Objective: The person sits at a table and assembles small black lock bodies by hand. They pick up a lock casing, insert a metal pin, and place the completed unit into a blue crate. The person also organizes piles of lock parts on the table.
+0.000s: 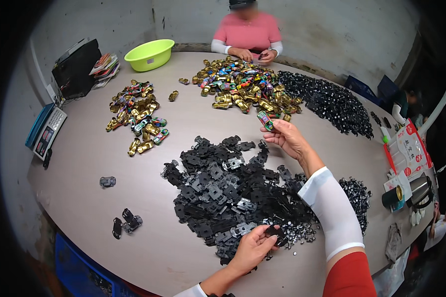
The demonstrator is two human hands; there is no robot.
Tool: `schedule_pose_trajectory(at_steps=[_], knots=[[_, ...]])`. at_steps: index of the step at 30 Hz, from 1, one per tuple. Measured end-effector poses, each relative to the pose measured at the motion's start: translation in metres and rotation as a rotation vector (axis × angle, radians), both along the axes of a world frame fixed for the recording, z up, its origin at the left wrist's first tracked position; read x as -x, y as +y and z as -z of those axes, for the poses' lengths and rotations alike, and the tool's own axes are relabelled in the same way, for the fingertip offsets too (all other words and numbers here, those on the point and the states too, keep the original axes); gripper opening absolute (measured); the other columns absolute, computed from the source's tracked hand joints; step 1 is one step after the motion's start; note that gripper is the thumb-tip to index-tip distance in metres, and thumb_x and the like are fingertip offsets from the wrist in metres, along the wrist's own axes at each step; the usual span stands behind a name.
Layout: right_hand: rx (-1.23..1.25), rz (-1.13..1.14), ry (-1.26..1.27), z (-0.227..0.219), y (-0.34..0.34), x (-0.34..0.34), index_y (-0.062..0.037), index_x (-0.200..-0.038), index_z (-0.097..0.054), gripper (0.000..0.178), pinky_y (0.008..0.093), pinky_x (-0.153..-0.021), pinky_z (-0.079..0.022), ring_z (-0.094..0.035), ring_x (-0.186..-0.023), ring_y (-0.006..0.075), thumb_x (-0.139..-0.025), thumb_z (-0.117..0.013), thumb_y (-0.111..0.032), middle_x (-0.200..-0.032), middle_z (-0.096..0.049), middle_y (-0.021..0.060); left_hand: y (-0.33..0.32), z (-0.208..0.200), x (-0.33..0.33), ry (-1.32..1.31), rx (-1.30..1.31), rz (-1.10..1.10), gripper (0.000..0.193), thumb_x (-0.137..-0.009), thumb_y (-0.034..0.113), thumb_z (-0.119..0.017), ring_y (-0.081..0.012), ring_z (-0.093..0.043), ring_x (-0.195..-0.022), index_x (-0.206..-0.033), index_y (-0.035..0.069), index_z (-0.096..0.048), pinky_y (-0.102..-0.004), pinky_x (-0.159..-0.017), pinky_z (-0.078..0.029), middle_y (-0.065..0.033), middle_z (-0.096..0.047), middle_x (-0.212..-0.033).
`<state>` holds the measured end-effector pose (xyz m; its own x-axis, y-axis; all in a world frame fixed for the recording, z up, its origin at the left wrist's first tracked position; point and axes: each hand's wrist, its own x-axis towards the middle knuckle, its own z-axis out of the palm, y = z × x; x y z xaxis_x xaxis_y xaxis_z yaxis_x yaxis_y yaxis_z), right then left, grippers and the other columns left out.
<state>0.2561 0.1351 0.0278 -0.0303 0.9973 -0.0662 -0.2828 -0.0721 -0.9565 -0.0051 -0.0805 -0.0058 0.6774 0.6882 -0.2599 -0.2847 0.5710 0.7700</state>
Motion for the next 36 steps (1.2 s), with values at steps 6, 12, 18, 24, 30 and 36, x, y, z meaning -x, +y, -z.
schedule_pose_trajectory(at_steps=[6,12,18,24,30,36], knots=[[-0.022,-0.062,0.018,-0.008,-0.016,0.007,0.0024,-0.122,-0.051,0.034,0.0303,-0.081,-0.059,-0.068,-0.087,0.0187,-0.102,-0.05,-0.025,-0.11,-0.065,0.0183,0.0,0.001,0.0,0.019,-0.031,0.023,0.031,-0.097,0.006,-0.057,-0.0087,-0.061,-0.086,-0.127,-0.002,-0.054,-0.0258,-0.08,-0.055,-0.0031,-0.061,-0.098],[-0.025,-0.091,-0.014,-0.008,-0.02,0.01,0.0002,-0.118,-0.052,0.031,0.0289,-0.079,-0.059,-0.069,-0.086,0.0175,-0.101,-0.053,-0.026,-0.109,-0.066,0.0167,0.0,0.001,0.0,0.012,-0.021,0.016,0.031,-0.097,0.006,-0.058,-0.0088,-0.061,-0.086,-0.127,-0.002,-0.054,-0.0257,-0.08,-0.055,-0.0028,-0.061,-0.096],[0.0,0.147,-0.127,-0.011,0.007,0.013,-0.0017,-0.122,-0.054,0.039,0.0286,-0.073,-0.057,-0.066,-0.082,0.0178,-0.098,-0.059,-0.032,-0.107,-0.064,0.0125,0.0,0.0,0.0,0.021,-0.025,0.011,0.031,-0.097,0.006,-0.058,-0.0094,-0.062,-0.086,-0.127,-0.002,-0.054,-0.026,-0.08,-0.055,-0.0035,-0.062,-0.098],[-0.007,0.246,-0.376,-0.03,0.038,-0.001,0.0017,-0.138,-0.044,0.056,0.0307,-0.075,-0.055,-0.063,-0.088,0.0192,-0.093,-0.064,-0.024,-0.117,-0.06,0.0138,0.002,-0.002,0.003,0.051,-0.038,0.021,0.031,-0.096,0.006,-0.058,-0.0094,-0.061,-0.085,-0.126,-0.002,-0.054,-0.0277,-0.08,-0.056,-0.0044,-0.062,-0.099],[0.006,0.152,-0.618,-0.034,-0.051,-0.012,-0.0021,-0.112,-0.065,0.028,0.0254,-0.075,-0.052,-0.065,-0.085,0.0123,-0.094,-0.063,-0.023,-0.105,-0.068,0.0054,0.003,-0.002,-0.003,0.061,-0.087,0.029,0.03,-0.095,0.004,-0.058,-0.0109,-0.062,-0.082,-0.124,-0.003,-0.055,-0.0278,-0.077,-0.056,-0.0047,-0.062,-0.095],[-0.105,0.075,-0.856,-0.066,-0.178,0.011,0.002,-0.104,-0.068,0.022,0.0234,-0.072,-0.051,-0.063,-0.081,0.0084,-0.092,-0.063,-0.016,-0.089,-0.07,0.0032,0.003,-0.009,0.003,0.06,-0.141,-0.058,0.029,-0.094,0.004,-0.058,-0.0116,-0.063,-0.079,-0.123,-0.003,-0.056,-0.027,-0.074,-0.056,-0.0041,-0.063,-0.094]])
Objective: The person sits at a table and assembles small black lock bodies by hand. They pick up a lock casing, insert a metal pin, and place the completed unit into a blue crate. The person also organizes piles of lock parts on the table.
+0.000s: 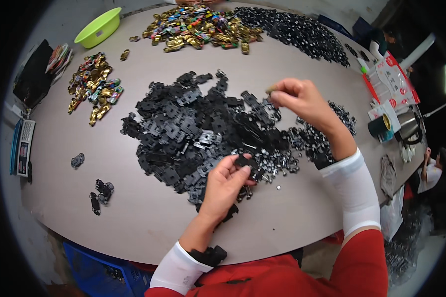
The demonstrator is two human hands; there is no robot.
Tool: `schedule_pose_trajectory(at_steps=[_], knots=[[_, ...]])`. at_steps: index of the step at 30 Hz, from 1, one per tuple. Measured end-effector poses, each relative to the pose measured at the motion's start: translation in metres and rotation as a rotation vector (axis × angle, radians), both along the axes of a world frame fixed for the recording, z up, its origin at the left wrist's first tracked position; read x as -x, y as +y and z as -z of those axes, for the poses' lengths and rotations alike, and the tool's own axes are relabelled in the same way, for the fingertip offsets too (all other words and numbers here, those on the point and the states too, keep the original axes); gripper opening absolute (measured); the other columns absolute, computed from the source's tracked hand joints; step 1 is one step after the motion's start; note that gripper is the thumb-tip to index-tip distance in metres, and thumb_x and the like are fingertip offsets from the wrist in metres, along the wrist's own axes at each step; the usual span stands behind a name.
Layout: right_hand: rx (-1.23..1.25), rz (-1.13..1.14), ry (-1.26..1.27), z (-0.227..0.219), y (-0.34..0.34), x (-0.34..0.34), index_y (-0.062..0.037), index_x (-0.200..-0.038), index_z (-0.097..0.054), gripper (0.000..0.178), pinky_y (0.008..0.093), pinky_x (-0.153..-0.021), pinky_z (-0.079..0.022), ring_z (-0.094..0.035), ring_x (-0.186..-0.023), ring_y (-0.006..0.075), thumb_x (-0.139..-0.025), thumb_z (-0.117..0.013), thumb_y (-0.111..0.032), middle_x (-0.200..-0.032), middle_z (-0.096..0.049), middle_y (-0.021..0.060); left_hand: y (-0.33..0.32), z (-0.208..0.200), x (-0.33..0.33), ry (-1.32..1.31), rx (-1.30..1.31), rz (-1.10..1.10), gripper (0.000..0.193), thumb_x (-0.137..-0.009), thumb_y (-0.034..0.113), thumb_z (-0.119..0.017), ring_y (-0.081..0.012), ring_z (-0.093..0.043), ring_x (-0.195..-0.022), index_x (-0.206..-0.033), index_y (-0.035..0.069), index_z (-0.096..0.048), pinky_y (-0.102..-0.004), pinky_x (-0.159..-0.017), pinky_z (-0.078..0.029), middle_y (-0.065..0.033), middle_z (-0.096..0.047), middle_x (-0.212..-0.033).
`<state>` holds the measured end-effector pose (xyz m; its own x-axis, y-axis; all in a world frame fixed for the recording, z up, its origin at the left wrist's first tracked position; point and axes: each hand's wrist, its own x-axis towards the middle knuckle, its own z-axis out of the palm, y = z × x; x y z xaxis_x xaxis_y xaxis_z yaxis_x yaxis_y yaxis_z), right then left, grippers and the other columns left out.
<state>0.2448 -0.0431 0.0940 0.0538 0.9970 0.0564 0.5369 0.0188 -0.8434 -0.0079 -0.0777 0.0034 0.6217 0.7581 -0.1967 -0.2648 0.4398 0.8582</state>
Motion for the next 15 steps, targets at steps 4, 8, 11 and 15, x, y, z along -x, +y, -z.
schedule_pose_trajectory(at_steps=[4,8,11,15], knots=[[0.122,0.074,-0.143,0.007,-0.087,0.006,0.0014,-0.095,-0.069,0.014,0.0239,-0.066,-0.049,-0.061,-0.074,0.0083,-0.085,-0.066,-0.009,-0.082,-0.068,0.0032,0.0,0.001,-0.005,-0.006,-0.015,0.034,0.028,-0.094,0.004,-0.058,-0.0117,-0.064,-0.081,-0.121,-0.002,-0.057,-0.027,-0.074,-0.057,-0.0052,-0.064,-0.097],[0.013,0.008,-0.33,0.04,-0.139,0.022,0.0001,-0.088,-0.069,0.01,0.0319,-0.067,-0.052,-0.066,-0.074,0.0238,-0.08,-0.067,-0.006,-0.082,-0.067,0.0123,-0.001,0.0,-0.006,0.007,-0.078,0.046,0.027,-0.094,0.007,-0.058,-0.0115,-0.065,-0.086,-0.12,-0.002,-0.057,-0.0277,-0.076,-0.057,-0.0055,-0.065,-0.1],[-0.051,0.119,-0.407,0.057,-0.15,0.021,0.0,-0.088,-0.069,0.01,0.0322,-0.067,-0.052,-0.065,-0.075,0.0236,-0.08,-0.067,-0.005,-0.085,-0.067,0.0113,-0.003,-0.001,-0.005,0.013,-0.104,0.051,0.027,-0.094,0.007,-0.058,-0.0119,-0.065,-0.087,-0.12,-0.002,-0.057,-0.0284,-0.076,-0.057,-0.0057,-0.065,-0.1],[-0.142,0.243,-0.188,0.079,-0.155,0.013,0.0004,-0.087,-0.068,0.009,0.0268,-0.06,-0.046,-0.058,-0.066,0.0147,-0.079,-0.068,-0.004,-0.079,-0.063,0.0057,-0.006,-0.007,-0.003,0.007,-0.132,0.047,0.027,-0.094,0.008,-0.059,-0.0123,-0.065,-0.085,-0.12,-0.001,-0.058,-0.0286,-0.076,-0.058,-0.0057,-0.065,-0.098]])
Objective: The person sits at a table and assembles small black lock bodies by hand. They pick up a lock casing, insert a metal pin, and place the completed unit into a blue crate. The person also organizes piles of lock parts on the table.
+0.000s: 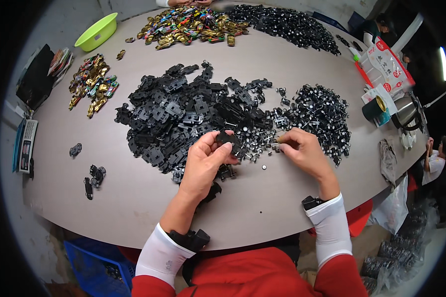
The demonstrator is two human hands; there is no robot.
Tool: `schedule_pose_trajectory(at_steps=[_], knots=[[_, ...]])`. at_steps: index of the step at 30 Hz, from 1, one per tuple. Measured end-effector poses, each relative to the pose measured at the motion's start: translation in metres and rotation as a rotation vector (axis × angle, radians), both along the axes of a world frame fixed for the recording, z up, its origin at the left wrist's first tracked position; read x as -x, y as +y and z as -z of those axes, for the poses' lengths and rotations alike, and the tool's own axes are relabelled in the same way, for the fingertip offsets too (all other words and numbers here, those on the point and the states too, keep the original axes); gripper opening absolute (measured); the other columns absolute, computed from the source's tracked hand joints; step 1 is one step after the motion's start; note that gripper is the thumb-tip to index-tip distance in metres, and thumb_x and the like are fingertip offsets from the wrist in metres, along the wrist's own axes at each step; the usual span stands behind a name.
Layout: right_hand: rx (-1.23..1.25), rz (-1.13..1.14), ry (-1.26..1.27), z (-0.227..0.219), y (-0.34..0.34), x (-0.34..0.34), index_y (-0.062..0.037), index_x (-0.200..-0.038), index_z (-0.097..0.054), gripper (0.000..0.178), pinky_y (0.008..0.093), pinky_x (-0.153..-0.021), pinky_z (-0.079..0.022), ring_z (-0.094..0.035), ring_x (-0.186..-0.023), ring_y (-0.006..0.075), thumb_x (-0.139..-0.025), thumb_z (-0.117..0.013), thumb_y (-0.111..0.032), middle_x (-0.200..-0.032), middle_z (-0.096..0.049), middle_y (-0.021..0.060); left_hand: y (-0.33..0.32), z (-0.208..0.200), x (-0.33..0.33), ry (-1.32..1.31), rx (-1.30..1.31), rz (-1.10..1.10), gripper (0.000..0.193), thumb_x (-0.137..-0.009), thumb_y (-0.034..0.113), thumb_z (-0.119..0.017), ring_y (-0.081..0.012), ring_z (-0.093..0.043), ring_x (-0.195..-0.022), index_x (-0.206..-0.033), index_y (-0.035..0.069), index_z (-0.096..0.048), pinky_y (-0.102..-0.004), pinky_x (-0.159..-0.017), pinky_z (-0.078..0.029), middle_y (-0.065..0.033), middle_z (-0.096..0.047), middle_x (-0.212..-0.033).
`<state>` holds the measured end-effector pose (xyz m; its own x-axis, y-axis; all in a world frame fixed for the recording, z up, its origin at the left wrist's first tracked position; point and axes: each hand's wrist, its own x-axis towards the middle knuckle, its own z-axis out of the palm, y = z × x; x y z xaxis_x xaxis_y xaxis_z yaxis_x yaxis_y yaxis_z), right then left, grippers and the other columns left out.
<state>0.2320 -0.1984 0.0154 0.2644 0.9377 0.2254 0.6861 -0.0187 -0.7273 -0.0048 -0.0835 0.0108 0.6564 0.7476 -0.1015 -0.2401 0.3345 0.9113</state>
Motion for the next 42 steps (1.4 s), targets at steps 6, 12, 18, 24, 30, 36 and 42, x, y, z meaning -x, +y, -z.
schedule_pose_trajectory(at_steps=[6,12,18,24,30,36,42], knots=[[0.03,0.016,-0.037,-0.007,-0.01,-0.008,-0.001,-0.092,-0.07,0.014,0.0241,-0.058,-0.043,-0.054,-0.063,0.0099,-0.078,-0.07,-0.005,-0.078,-0.06,0.0032,-0.002,0.0,-0.001,0.014,-0.049,0.003,0.028,-0.094,0.008,-0.059,-0.011,-0.064,-0.079,-0.12,-0.003,-0.057,-0.0273,-0.074,-0.058,-0.0046,-0.064,-0.094],[0.067,-0.01,-0.115,-0.001,-0.009,-0.01,-0.0012,-0.093,-0.07,0.016,0.0303,-0.064,-0.05,-0.061,-0.069,0.0206,-0.079,-0.07,-0.008,-0.082,-0.063,0.0091,0.001,0.006,-0.002,0.052,-0.058,0.001,0.03,-0.094,0.009,-0.059,-0.0098,-0.063,-0.078,-0.121,-0.003,-0.057,-0.0276,-0.073,-0.058,-0.0036,-0.064,-0.094],[0.02,-0.042,-0.096,0.006,-0.007,-0.006,-0.0025,-0.092,-0.07,0.013,0.0325,-0.066,-0.05,-0.063,-0.073,0.024,-0.08,-0.069,-0.007,-0.083,-0.064,0.0099,-0.005,0.003,-0.004,0.065,-0.037,0.039,0.03,-0.095,0.007,-0.058,-0.0085,-0.061,-0.081,-0.123,-0.003,-0.056,-0.0292,-0.075,-0.058,-0.0024,-0.063,-0.094],[-0.022,-0.058,-0.101,0.008,-0.005,-0.008,-0.0023,-0.085,-0.069,0.007,0.031,-0.063,-0.049,-0.061,-0.069,0.0216,-0.079,-0.07,-0.007,-0.08,-0.062,0.0084,-0.003,0.003,-0.004,0.039,0.077,0.014,0.028,-0.093,0.006,-0.059,-0.0116,-0.063,-0.078,-0.12,-0.001,-0.058,-0.0314,-0.075,-0.058,-0.0029,-0.064,-0.093],[-0.009,-0.02,-0.013,0.0,-0.006,-0.003,-0.0017,-0.082,-0.068,0.007,0.0274,-0.061,-0.048,-0.059,-0.067,0.0165,-0.078,-0.07,-0.006,-0.079,-0.06,0.0059,-0.009,-0.003,-0.003,0.024,0.149,0.035,0.025,-0.093,0.007,-0.061,-0.0132,-0.064,-0.079,-0.117,0.002,-0.06,-0.0324,-0.075,-0.058,-0.003,-0.065,-0.092],[-0.297,-0.112,-0.015,-0.009,0.001,0.012,-0.0029,-0.083,-0.068,0.008,0.0313,-0.071,-0.051,-0.064,-0.084,0.0211,-0.076,-0.072,-0.004,-0.097,-0.066,0.0097,-0.012,0.004,0.003,0.021,0.09,0.037,0.025,-0.093,0.007,-0.061,-0.0122,-0.064,-0.081,-0.118,0.002,-0.059,-0.0293,-0.072,-0.059,-0.0037,-0.065,-0.098],[-0.282,-0.166,-0.097,-0.02,0.018,0.038,-0.0016,-0.082,-0.065,0.009,0.0372,-0.083,-0.051,-0.065,-0.096,0.0296,-0.077,-0.071,-0.006,-0.105,-0.069,0.0149,-0.011,-0.002,0.007,0.056,-0.061,0.011,0.028,-0.094,0.007,-0.059,-0.0109,-0.064,-0.083,-0.121,-0.001,-0.058,-0.0271,-0.072,-0.058,-0.0042,-0.064,-0.095]])
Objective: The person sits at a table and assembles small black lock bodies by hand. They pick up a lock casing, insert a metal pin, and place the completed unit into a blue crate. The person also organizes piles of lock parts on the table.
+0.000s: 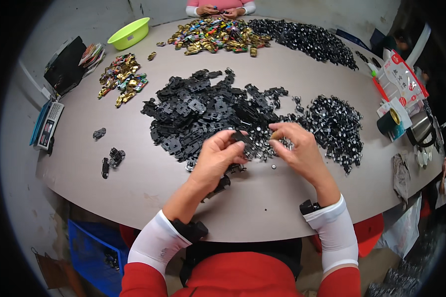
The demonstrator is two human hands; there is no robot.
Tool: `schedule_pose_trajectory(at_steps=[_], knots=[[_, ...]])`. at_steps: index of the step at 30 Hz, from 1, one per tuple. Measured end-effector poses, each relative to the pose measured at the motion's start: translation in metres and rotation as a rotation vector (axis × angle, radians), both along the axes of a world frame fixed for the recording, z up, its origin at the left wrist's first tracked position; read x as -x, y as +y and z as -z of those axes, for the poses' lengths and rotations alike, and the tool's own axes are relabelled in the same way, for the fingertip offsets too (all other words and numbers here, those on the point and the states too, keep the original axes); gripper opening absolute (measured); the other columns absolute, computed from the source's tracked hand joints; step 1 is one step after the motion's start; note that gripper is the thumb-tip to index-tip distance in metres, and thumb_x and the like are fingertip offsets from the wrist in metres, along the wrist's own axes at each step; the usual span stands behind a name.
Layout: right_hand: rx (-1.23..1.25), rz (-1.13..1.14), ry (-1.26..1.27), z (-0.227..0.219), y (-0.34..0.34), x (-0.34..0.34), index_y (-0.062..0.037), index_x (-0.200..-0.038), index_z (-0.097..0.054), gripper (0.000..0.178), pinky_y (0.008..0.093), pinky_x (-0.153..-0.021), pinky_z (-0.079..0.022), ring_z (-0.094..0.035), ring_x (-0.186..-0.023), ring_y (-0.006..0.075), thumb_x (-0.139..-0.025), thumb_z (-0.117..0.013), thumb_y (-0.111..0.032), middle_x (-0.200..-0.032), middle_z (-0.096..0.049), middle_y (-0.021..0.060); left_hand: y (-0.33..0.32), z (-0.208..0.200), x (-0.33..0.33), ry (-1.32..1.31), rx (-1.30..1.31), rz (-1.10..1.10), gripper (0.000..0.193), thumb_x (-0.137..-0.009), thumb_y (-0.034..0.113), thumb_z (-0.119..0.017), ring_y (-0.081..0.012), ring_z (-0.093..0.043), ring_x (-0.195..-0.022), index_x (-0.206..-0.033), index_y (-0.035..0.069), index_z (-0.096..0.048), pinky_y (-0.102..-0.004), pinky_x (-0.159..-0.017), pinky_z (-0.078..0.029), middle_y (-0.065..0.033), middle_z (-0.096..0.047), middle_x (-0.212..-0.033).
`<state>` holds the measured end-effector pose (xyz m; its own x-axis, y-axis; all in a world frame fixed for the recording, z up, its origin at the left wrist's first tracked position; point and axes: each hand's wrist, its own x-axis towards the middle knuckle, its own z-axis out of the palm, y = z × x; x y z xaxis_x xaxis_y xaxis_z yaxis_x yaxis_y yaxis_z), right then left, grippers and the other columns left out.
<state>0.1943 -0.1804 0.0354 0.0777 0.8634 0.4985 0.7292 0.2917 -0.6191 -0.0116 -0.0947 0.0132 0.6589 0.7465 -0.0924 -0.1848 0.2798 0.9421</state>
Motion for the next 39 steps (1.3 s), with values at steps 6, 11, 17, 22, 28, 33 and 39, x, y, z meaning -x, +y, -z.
schedule_pose_trajectory(at_steps=[6,11,17,22,28,33,39], knots=[[-0.018,0.243,-0.06,0.03,-0.001,-0.054,-0.0016,-0.082,-0.067,0.009,0.0366,-0.08,-0.051,-0.065,-0.09,0.0283,-0.078,-0.071,-0.008,-0.094,-0.069,0.0125,0.011,-0.004,0.001,0.004,0.053,-0.088,0.026,-0.094,0.008,-0.06,-0.0108,-0.064,-0.079,-0.118,0.0,-0.059,-0.0277,-0.073,-0.057,-0.0025,-0.064,-0.092],[-0.05,0.306,0.117,0.025,-0.003,-0.054,-0.0015,-0.091,-0.07,0.013,0.0314,-0.075,-0.053,-0.066,-0.084,0.0218,-0.082,-0.072,-0.011,-0.101,-0.071,0.0107,0.004,0.002,-0.011,0.007,0.054,-0.001,0.027,-0.093,0.01,-0.06,-0.0114,-0.064,-0.078,-0.118,-0.001,-0.059,-0.0292,-0.074,-0.058,-0.0041,-0.066,-0.093],[0.092,0.589,0.229,0.002,-0.054,-0.081,0.0003,-0.094,-0.071,0.014,0.0258,-0.063,-0.049,-0.062,-0.067,0.0121,-0.083,-0.07,-0.008,-0.086,-0.069,0.0068,-0.002,0.004,-0.009,0.017,0.094,0.043,0.027,-0.094,0.007,-0.059,-0.011,-0.063,-0.079,-0.119,-0.002,-0.058,-0.028,-0.074,-0.057,-0.0038,-0.064,-0.093],[0.164,0.505,-0.062,0.014,-0.078,-0.088,-0.0003,-0.091,-0.07,0.012,0.033,-0.065,-0.05,-0.063,-0.069,0.0236,-0.08,-0.067,-0.005,-0.082,-0.065,0.0119,-0.002,0.0,-0.006,-0.031,0.083,-0.006,0.023,-0.093,0.008,-0.058,-0.0123,-0.066,-0.077,-0.115,0.0,-0.06,-0.0282,-0.071,-0.058,-0.0057,-0.067,-0.096],[0.307,0.553,-0.329,0.017,-0.095,-0.101,-0.0022,-0.093,-0.069,0.014,0.0392,-0.08,-0.049,-0.061,-0.087,0.0321,-0.079,-0.068,-0.005,-0.088,-0.063,0.0135,0.003,-0.003,-0.002,-0.052,0.062,-0.04,0.025,-0.093,0.009,-0.06,-0.0119,-0.066,-0.078,-0.116,0.0,-0.06,-0.0284,-0.072,-0.058,-0.0049,-0.067,-0.096],[0.385,0.509,-0.328,0.026,-0.099,-0.089,-0.0016,-0.091,-0.068,0.015,0.0392,-0.083,-0.049,-0.06,-0.091,0.0315,-0.079,-0.07,-0.01,-0.09,-0.062,0.0138,0.0,0.002,-0.001,-0.048,0.055,-0.019,0.025,-0.093,0.009,-0.06,-0.011,-0.066,-0.078,-0.116,0.0,-0.06,-0.0284,-0.072,-0.058,-0.0041,-0.067,-0.095],[0.42,0.295,-0.135,0.007,-0.091,-0.052,0.0005,-0.088,-0.068,0.013,0.036,-0.073,-0.051,-0.063,-0.08,0.0272,-0.079,-0.069,-0.009,-0.086,-0.063,0.0131,-0.002,0.002,-0.002,-0.042,0.067,0.002,0.024,-0.093,0.01,-0.06,-0.0104,-0.063,-0.079,-0.116,0.001,-0.06,-0.0279,-0.073,-0.057,-0.002,-0.064,-0.094]])
